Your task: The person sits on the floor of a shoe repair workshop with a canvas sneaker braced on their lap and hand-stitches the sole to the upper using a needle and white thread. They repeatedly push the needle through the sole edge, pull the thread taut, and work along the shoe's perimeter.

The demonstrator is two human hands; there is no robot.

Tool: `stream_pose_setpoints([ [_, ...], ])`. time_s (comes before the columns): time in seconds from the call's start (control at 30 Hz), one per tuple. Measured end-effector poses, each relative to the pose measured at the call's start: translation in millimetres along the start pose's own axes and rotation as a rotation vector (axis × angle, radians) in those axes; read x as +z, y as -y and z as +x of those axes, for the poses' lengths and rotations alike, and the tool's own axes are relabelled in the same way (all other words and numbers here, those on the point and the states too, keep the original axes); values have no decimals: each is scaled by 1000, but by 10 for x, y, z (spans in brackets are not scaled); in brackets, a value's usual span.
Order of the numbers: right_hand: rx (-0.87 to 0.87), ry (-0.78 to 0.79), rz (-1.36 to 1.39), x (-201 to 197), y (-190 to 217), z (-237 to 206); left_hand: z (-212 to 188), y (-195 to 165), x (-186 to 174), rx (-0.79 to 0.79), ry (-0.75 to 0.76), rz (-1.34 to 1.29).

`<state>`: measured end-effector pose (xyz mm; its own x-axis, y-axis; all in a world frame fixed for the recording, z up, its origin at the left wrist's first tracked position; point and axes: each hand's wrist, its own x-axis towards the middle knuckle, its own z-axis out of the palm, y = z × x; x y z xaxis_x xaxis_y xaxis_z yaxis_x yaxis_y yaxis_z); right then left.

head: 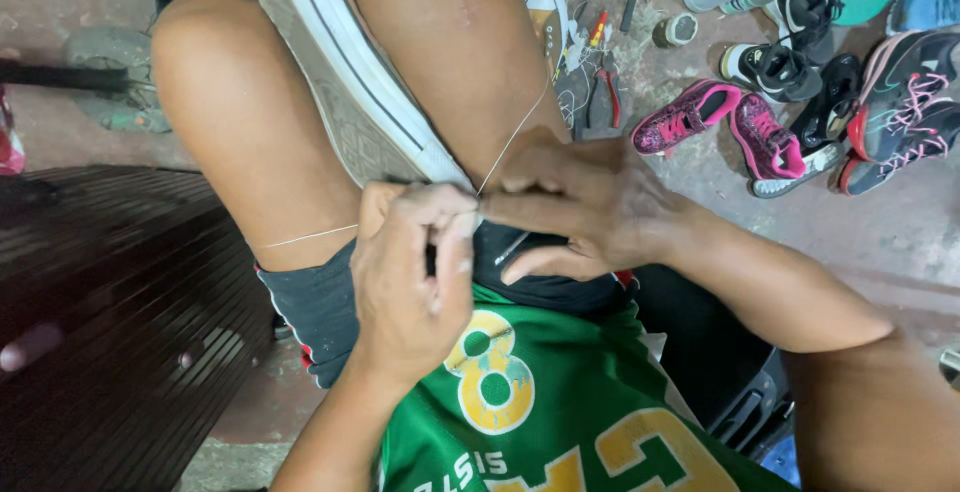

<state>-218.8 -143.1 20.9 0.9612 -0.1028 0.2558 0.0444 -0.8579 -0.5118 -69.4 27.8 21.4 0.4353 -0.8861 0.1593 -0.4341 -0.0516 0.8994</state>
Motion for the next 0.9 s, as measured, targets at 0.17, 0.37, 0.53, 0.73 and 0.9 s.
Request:
stream_pose_setpoints([
  [0.17,99,-4,44,105,-90,-58,-90,16,-81,-300,9,-552],
  [0.37,475,170,628,-262,-2,-200,27,-45,-236,-388,164,-553],
  [0.53,461,110,480,-326,185,-94,70,-143,-83,-67,115,-70],
  [0.73,264,29,142,-2,231,83,39,-69,4,-69,87,69],
  [0.9,354,32,-208,-168,-77,16,-34,-30,14,-109,87,24],
])
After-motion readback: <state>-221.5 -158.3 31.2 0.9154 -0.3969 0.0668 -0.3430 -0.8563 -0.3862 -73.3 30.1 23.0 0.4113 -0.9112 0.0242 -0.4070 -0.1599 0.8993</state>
